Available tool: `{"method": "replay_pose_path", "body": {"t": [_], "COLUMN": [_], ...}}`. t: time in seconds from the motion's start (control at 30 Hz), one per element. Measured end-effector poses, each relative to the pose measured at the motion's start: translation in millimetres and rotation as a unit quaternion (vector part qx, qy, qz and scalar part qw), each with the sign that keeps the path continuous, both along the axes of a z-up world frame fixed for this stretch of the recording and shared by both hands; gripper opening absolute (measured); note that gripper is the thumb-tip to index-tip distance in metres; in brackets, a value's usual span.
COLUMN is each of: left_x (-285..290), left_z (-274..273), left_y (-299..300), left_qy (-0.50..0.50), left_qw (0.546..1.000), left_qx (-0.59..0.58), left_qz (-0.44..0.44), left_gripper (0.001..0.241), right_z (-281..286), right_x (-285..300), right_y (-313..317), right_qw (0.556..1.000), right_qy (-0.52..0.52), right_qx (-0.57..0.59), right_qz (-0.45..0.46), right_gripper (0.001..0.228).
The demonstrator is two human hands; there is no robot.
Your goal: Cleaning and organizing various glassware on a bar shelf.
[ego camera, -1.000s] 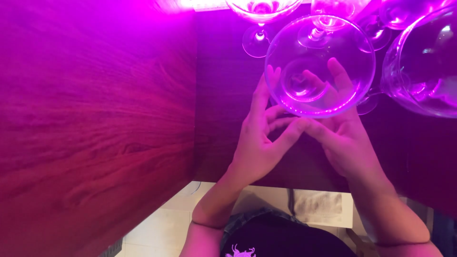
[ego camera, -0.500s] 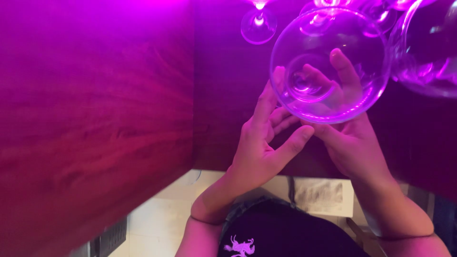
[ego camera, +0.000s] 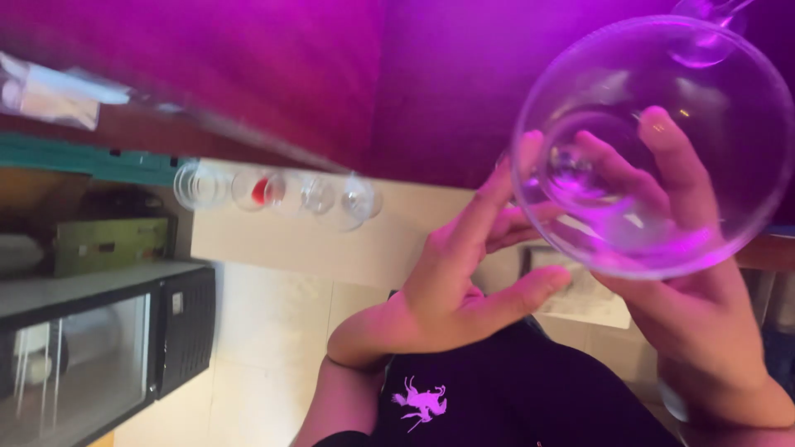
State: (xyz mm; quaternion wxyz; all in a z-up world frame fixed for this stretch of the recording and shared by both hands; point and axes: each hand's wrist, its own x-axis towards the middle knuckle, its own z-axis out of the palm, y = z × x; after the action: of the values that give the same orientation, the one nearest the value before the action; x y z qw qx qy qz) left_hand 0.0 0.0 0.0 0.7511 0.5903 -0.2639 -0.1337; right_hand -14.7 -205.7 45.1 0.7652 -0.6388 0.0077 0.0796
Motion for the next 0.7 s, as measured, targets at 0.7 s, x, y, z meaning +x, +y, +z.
{"method": "replay_pose_path", "body": {"t": [0.7], "left_x": [-145.5], "left_z": [-62.5], "left_y": [88.1], "left_qy": [0.135], "left_qw": [0.977], "left_qx": [0.040], "left_qz": [0.162], "left_gripper": [0.086], "right_z": [-85.7], "right_x": [-63.2], "right_y": [73.9], "right_qw": [0.962], "right_qy": [0.106], "right_qx": [0.074], "right_qz": [0.239], "right_gripper": [0.097]}}
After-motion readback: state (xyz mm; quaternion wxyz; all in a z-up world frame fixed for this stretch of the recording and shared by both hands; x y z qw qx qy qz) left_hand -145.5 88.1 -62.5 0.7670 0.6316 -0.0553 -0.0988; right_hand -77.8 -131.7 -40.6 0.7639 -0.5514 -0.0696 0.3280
